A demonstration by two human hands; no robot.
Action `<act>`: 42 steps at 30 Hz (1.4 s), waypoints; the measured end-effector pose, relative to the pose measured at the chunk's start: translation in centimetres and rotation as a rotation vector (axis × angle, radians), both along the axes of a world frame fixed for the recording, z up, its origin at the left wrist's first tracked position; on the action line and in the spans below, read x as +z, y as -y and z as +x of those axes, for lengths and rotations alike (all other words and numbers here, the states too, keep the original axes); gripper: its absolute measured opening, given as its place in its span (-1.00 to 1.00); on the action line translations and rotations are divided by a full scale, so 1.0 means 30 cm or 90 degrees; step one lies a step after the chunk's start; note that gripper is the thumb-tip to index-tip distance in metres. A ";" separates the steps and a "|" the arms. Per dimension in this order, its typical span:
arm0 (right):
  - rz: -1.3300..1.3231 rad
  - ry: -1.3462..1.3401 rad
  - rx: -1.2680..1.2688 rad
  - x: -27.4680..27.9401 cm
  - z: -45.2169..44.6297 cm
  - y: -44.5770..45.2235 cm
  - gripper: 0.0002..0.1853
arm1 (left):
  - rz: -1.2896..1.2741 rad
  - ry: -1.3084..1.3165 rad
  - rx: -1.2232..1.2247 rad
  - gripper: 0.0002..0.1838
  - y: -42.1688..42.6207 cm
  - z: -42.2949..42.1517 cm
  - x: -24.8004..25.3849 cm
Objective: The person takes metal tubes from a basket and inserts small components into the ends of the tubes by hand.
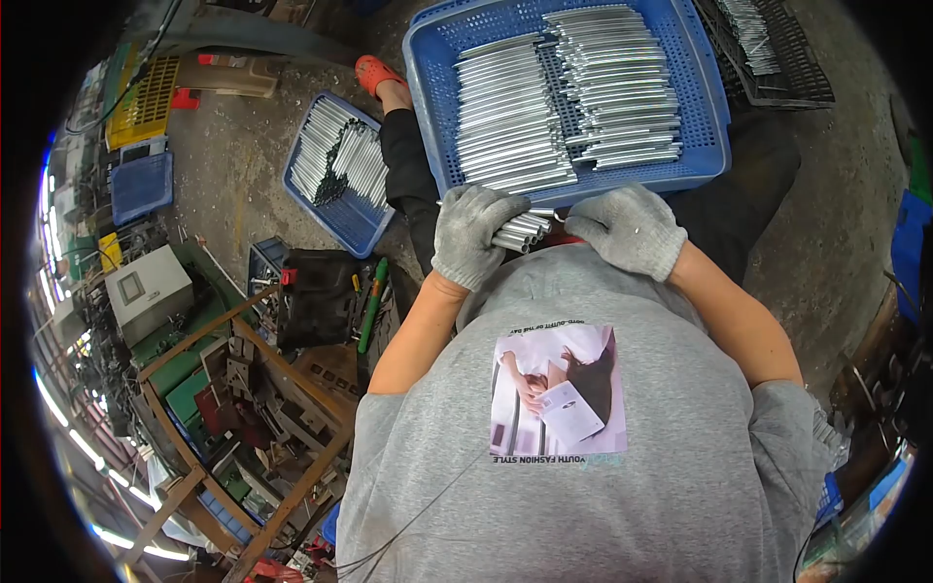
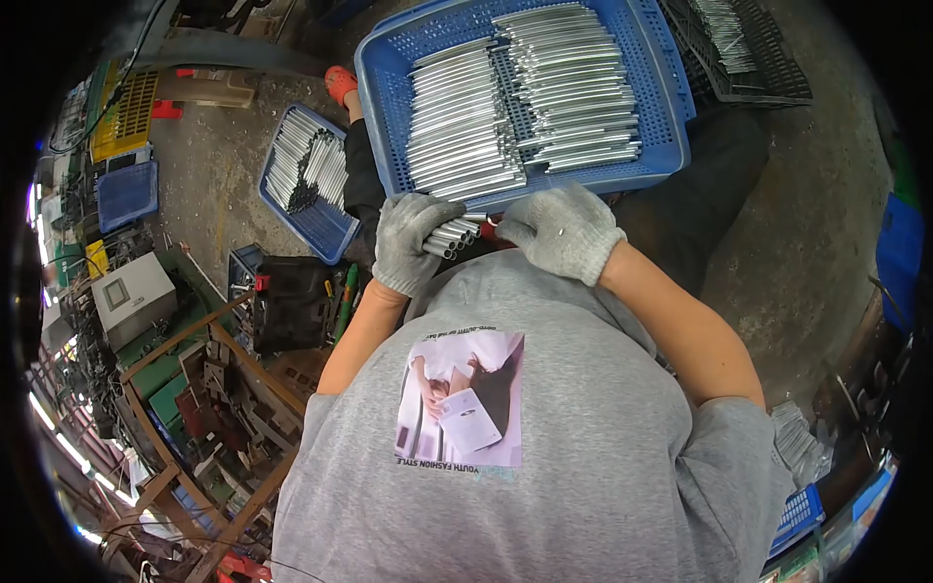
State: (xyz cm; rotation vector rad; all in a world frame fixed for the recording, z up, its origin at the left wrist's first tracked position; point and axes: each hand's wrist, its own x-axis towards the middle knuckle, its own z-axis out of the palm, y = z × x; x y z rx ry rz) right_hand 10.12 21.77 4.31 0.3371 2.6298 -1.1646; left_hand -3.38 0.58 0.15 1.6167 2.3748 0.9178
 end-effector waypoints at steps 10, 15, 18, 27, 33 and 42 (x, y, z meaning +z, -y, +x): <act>0.038 -0.093 -0.208 -0.090 0.082 -0.121 -0.72 | -0.079 0.015 0.004 -0.56 -0.134 -0.039 0.030; -0.018 -0.158 -0.321 -0.152 0.157 -0.204 -0.66 | -0.206 -0.001 0.009 -0.59 -0.363 -0.076 -0.025; -0.060 -0.237 -0.383 -0.177 0.190 -0.238 -0.67 | -0.286 0.028 0.006 -0.55 -0.535 -0.102 -0.023; -0.271 -0.179 -0.472 -0.181 0.229 -0.254 -0.72 | -0.382 -0.069 0.019 -0.64 -1.013 -0.268 -0.155; -0.203 -0.223 -0.438 -0.210 0.225 -0.230 -0.75 | -0.232 -0.179 0.051 -0.62 -0.964 -0.272 -0.255; 0.078 -0.348 -0.278 -0.205 0.203 -0.187 -0.76 | -0.611 0.037 -0.246 -0.60 -0.622 -0.134 0.180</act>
